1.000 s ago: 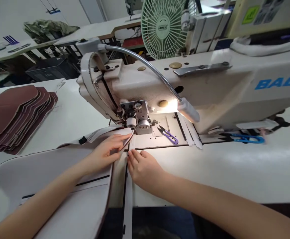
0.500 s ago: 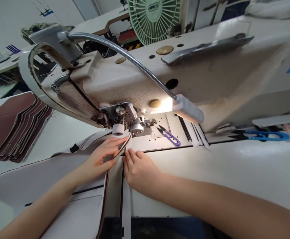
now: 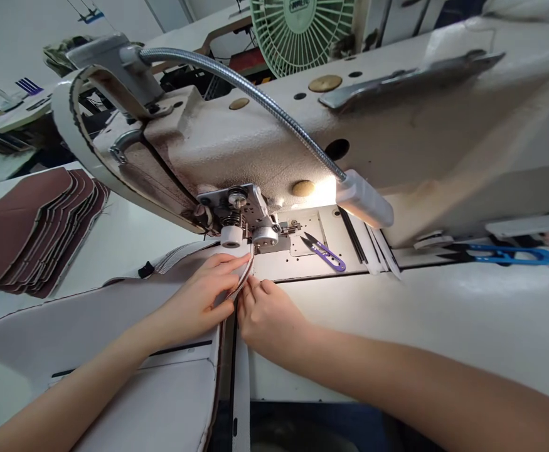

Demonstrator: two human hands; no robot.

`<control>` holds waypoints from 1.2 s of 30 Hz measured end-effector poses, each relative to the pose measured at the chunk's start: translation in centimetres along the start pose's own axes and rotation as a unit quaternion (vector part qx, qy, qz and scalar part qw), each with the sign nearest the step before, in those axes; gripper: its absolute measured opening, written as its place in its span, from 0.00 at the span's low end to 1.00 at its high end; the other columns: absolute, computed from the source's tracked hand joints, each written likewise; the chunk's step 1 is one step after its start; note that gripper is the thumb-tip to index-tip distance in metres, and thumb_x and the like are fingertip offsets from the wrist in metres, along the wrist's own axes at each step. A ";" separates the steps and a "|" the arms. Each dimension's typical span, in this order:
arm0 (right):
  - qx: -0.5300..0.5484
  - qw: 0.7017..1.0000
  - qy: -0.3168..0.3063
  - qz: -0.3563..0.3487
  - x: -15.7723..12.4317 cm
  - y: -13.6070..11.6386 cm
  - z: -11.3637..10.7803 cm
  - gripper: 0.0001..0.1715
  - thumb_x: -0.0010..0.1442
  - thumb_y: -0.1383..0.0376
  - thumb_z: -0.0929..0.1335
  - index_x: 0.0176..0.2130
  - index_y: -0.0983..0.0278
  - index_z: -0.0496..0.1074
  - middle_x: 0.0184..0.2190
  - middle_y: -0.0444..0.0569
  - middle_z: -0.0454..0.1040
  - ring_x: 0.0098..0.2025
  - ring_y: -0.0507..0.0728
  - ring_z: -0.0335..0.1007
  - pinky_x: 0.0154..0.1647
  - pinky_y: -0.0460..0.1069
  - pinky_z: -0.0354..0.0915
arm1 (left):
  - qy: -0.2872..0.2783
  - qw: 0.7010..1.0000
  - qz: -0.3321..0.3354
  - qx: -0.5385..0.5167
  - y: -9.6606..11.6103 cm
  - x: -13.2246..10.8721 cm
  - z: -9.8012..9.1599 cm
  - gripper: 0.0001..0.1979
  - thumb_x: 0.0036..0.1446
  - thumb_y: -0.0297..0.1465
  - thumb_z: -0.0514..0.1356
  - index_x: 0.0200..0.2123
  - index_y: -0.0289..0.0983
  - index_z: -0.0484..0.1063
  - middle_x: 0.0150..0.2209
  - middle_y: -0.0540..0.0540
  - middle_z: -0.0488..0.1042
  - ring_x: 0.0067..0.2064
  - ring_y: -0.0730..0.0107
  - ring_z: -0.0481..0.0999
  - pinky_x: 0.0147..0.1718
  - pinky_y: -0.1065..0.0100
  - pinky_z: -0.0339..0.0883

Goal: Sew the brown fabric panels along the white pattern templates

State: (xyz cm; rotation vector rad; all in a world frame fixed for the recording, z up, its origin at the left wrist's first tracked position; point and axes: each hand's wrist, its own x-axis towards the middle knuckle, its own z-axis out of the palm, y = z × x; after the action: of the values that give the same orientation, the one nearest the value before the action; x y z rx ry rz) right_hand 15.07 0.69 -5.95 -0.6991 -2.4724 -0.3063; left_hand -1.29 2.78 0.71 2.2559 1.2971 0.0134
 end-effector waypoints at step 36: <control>0.006 0.996 -0.084 -0.030 0.2 1.7 0.1 0.17 0.61 0.78 0.60 0.42 0.75 0.75 0.42 0.63 0.77 0.48 0.63 0.72 0.34 0.52 0.65 | -0.007 0.998 -0.013 0.057 -0.7 1.3 -0.2 0.06 0.50 0.28 0.56 0.23 0.36 0.64 0.60 0.42 0.63 0.64 0.49 0.56 0.57 0.47 0.55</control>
State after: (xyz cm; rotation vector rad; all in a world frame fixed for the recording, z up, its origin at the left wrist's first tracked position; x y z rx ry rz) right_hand 15.73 2.22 -5.82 -0.6719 -2.6555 -0.2640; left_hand -1.15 4.16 0.23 2.3301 1.3505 -0.0874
